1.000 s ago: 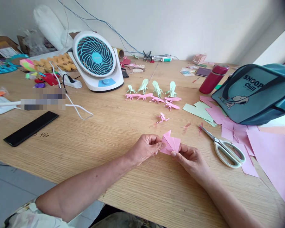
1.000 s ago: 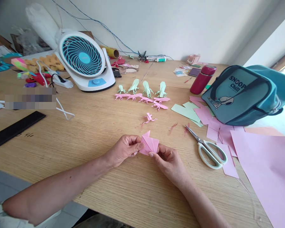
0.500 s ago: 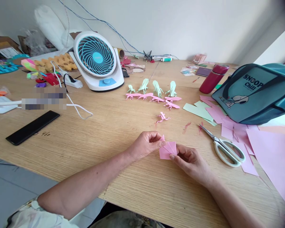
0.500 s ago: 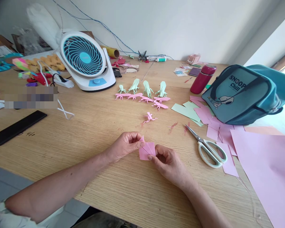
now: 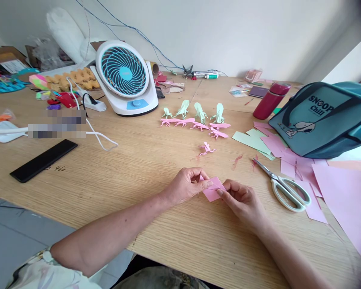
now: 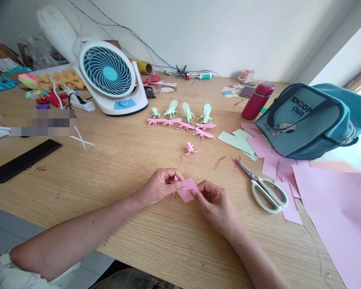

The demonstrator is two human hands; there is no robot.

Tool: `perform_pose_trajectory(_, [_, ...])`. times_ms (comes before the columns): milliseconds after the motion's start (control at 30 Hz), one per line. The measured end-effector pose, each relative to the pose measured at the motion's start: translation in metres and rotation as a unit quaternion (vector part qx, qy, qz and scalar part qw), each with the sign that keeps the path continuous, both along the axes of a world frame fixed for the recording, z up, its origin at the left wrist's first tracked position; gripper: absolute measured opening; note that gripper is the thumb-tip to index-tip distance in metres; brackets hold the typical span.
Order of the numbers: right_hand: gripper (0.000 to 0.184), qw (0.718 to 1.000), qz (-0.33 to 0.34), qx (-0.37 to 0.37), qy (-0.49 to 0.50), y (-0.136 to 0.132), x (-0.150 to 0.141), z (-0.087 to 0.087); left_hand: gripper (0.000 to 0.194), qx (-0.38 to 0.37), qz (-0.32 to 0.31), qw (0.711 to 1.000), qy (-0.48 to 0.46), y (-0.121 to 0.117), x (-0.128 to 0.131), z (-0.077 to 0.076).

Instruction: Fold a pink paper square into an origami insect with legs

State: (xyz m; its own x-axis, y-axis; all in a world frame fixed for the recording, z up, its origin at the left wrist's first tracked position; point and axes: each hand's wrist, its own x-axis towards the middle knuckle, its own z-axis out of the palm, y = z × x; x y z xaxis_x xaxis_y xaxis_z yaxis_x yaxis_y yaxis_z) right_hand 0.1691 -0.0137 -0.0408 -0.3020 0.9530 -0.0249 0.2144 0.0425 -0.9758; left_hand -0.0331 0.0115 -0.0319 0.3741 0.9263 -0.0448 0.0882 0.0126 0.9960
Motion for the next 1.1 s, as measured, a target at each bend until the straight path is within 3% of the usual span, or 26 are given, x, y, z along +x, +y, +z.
perform_pose_trajectory(333, [0.046,0.999,-0.031,-0.004,0.006,0.001,-0.002,0.009,0.046,-0.081,-0.024,0.994,-0.073,0.003,0.001,-0.002])
perform_pose_trajectory(533, [0.047,0.999,-0.040,-0.001,0.013,0.002,-0.002,0.009,0.041,-0.090,-0.025,0.991,-0.096,0.003,0.001,-0.002])
perform_pose_trajectory(633, [0.036,0.998,-0.044,0.007,0.047,0.001,0.000,0.007,0.039,-0.089,-0.006,0.993,-0.082,0.004,0.001,-0.001])
perform_pose_trajectory(800, [0.024,0.994,-0.015,0.082,0.076,-0.003,0.008,-0.001,0.040,-0.106,0.023,0.990,-0.085,0.005,-0.001,0.005])
perform_pose_trajectory(1000, [0.018,0.972,0.012,0.220,-0.077,-0.006,0.008,-0.001,0.042,-0.138,0.002,0.986,-0.097,0.002,0.000,0.008])
perform_pose_trajectory(1100, [0.015,0.960,0.015,0.260,-0.102,-0.006,0.006,0.002,0.044,-0.159,-0.011,0.980,-0.115,0.001,0.001,0.009])
